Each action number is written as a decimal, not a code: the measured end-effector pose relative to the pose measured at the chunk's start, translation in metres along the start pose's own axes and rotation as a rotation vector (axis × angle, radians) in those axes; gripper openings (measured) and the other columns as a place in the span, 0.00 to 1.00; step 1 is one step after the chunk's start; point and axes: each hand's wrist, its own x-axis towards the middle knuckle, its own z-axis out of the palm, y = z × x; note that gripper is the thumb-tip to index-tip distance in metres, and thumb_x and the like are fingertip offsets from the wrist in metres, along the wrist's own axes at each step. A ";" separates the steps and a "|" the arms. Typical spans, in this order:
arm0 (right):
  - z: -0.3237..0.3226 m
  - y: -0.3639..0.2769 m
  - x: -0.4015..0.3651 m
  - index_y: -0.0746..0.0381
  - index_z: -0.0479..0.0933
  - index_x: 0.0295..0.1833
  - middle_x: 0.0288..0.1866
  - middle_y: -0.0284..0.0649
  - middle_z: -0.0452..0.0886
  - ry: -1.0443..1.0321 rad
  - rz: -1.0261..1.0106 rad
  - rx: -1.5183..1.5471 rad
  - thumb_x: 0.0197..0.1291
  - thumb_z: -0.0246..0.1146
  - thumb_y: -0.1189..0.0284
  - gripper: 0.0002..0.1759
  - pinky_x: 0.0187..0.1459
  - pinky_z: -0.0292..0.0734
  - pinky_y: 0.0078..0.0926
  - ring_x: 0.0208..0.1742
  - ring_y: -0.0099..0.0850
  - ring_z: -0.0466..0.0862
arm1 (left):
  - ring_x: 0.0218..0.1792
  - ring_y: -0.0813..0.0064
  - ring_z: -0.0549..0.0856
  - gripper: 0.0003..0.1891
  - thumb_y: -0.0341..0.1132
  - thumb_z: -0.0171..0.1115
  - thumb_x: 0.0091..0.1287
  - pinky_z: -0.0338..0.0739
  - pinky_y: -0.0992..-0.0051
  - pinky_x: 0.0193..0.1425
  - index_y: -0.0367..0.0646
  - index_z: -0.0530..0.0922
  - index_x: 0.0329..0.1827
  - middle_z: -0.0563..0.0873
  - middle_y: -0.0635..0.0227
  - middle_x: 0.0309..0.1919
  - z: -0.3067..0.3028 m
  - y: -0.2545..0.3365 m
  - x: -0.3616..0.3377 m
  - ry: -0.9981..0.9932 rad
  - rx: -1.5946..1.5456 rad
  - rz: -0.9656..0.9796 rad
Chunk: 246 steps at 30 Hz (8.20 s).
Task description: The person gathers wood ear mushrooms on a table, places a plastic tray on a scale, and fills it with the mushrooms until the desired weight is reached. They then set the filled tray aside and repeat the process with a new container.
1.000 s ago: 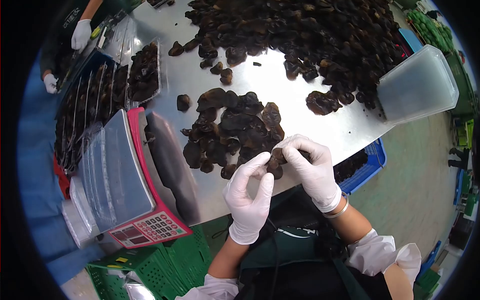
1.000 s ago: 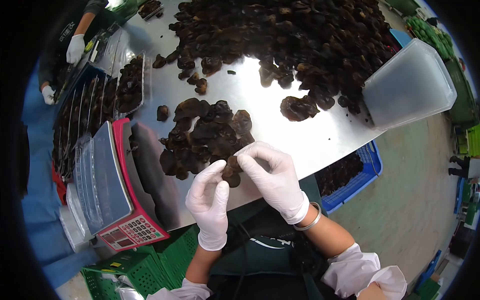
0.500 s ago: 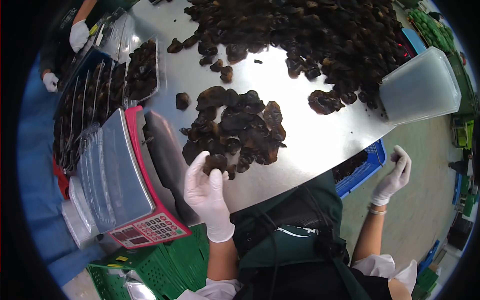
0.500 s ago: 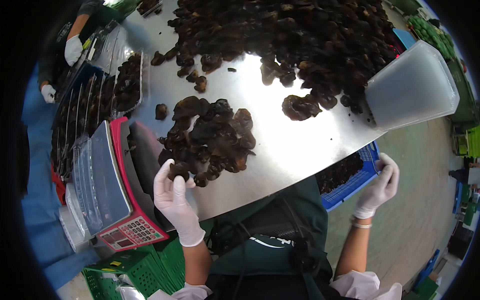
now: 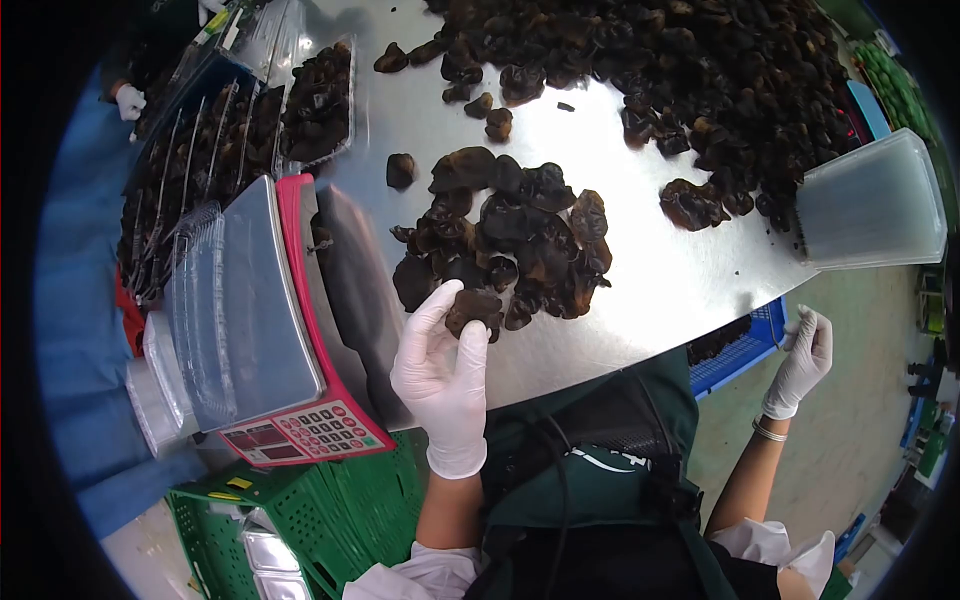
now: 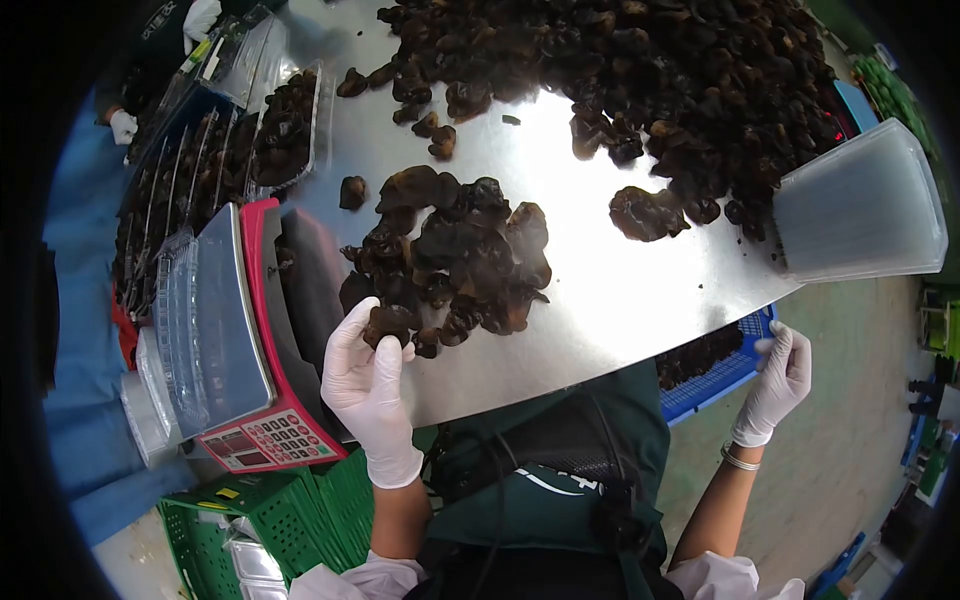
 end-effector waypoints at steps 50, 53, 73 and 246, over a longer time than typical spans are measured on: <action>0.196 -0.136 -0.064 0.58 0.71 0.74 0.79 0.56 0.63 -0.963 -0.718 -0.137 0.62 0.69 0.57 0.37 0.80 0.52 0.52 0.81 0.57 0.59 | 0.79 0.51 0.62 0.25 0.37 0.49 0.81 0.55 0.57 0.82 0.36 0.67 0.77 0.62 0.46 0.79 0.016 -0.027 0.025 -0.107 0.591 0.210; 0.202 -0.121 -0.025 0.57 0.79 0.64 0.75 0.50 0.69 -0.892 -0.222 0.377 0.64 0.67 0.60 0.25 0.77 0.59 0.46 0.76 0.48 0.66 | 0.78 0.57 0.65 0.23 0.36 0.46 0.82 0.56 0.60 0.82 0.38 0.69 0.76 0.67 0.51 0.76 -0.005 -0.029 0.037 -0.002 0.482 0.195; 0.207 -0.165 0.004 0.60 0.80 0.63 0.58 0.44 0.84 -1.437 -0.611 0.323 0.68 0.56 0.78 0.20 0.67 0.74 0.36 0.60 0.41 0.82 | 0.51 0.63 0.86 0.18 0.28 0.59 0.70 0.78 0.70 0.60 0.39 0.80 0.63 0.84 0.55 0.56 0.009 -0.015 0.134 -0.191 0.427 0.012; 0.305 -0.368 -0.129 0.59 0.72 0.69 0.64 0.48 0.75 -1.423 -1.056 0.605 0.49 0.66 0.86 0.37 0.64 0.78 0.35 0.64 0.45 0.80 | 0.55 0.68 0.83 0.31 0.19 0.62 0.63 0.79 0.71 0.58 0.42 0.72 0.73 0.81 0.57 0.58 -0.136 0.112 0.087 0.276 0.638 0.386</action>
